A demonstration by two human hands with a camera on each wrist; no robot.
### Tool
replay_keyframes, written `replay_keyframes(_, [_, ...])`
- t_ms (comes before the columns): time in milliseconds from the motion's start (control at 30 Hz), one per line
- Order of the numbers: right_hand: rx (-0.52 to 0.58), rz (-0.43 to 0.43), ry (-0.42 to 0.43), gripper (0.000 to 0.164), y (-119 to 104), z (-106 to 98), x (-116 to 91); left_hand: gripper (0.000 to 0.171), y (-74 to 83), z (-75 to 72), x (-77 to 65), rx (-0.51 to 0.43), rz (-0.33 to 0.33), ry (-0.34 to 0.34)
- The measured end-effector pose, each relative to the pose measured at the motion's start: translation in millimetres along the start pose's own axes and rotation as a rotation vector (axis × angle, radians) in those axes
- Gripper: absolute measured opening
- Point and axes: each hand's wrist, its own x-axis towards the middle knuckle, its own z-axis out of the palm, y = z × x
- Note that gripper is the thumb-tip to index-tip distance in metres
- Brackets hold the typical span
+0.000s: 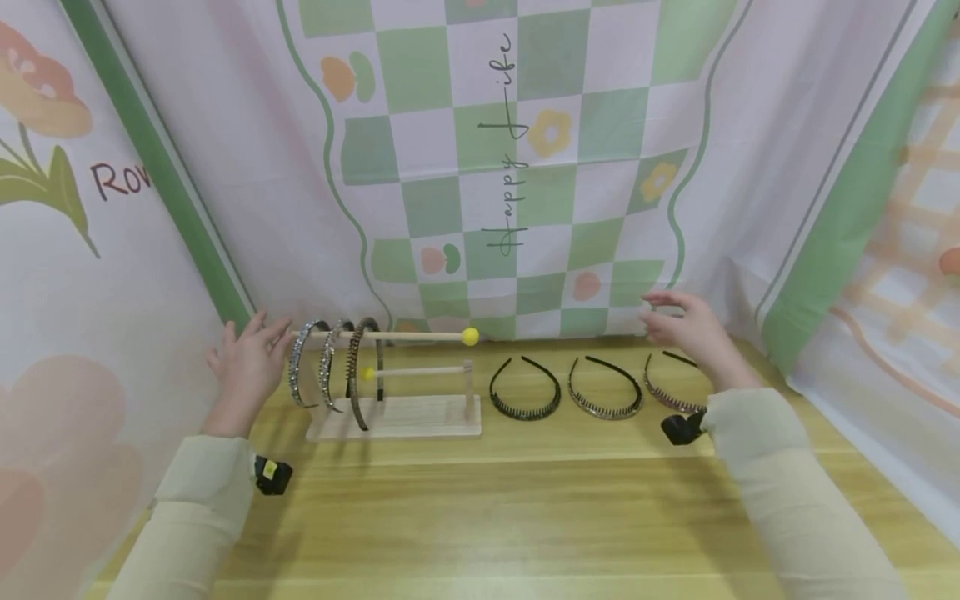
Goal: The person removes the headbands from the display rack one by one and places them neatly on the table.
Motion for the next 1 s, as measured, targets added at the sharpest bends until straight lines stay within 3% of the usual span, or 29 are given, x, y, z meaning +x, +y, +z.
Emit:
replay_keyframes(400, [-0.003,-0.078,-0.042,0.051,-62,32,10,0.038,0.3,0.7,-0.1,-0.008,-0.008,-0.007])
replay_keyframes(700, [0.044,-0.177,-0.111,0.046,-97,69,19,0.038,-0.3,1.1,-0.2,-0.022,-0.011,-0.006])
replay_keyframes(1000, [0.019,-0.243,-0.186,0.046,-130,109,22,0.038,-1.3,1.5,0.2,-0.015,-0.010,-0.004])
